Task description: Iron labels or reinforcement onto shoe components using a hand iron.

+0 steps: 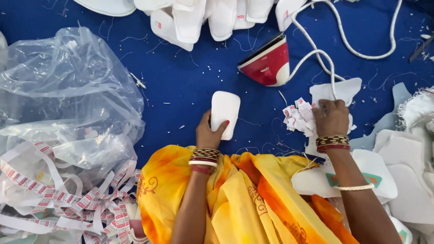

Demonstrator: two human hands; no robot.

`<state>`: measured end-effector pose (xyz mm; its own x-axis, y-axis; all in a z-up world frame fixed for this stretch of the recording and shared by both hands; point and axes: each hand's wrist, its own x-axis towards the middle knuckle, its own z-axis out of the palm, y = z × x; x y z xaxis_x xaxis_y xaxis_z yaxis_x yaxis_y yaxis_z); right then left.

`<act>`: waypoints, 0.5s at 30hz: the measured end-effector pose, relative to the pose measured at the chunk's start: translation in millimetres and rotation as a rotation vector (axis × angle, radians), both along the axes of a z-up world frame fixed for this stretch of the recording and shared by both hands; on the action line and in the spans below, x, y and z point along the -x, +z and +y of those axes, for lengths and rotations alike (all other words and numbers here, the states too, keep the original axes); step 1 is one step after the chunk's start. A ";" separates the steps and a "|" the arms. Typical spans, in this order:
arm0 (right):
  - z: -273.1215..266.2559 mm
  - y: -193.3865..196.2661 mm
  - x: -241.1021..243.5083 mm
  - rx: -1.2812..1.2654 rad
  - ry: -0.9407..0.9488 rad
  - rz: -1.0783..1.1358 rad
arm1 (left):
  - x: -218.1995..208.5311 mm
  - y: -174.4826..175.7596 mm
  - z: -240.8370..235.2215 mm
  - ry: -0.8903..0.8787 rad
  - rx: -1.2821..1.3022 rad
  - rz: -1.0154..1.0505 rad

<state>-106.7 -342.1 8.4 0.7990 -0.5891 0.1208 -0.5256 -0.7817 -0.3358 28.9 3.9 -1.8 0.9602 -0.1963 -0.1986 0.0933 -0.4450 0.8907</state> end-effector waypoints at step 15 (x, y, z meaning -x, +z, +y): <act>122.9 76.1 -94.4 -0.713 0.423 0.048 | 9.0 27.6 -9.0 -0.154 -0.464 -0.366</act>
<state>-12.2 -219.1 84.5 0.9649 -0.1605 -0.2077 -0.2617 -0.5246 -0.8101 19.9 -5.2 25.8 0.9497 -0.3105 0.0410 -0.2787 -0.7780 0.5631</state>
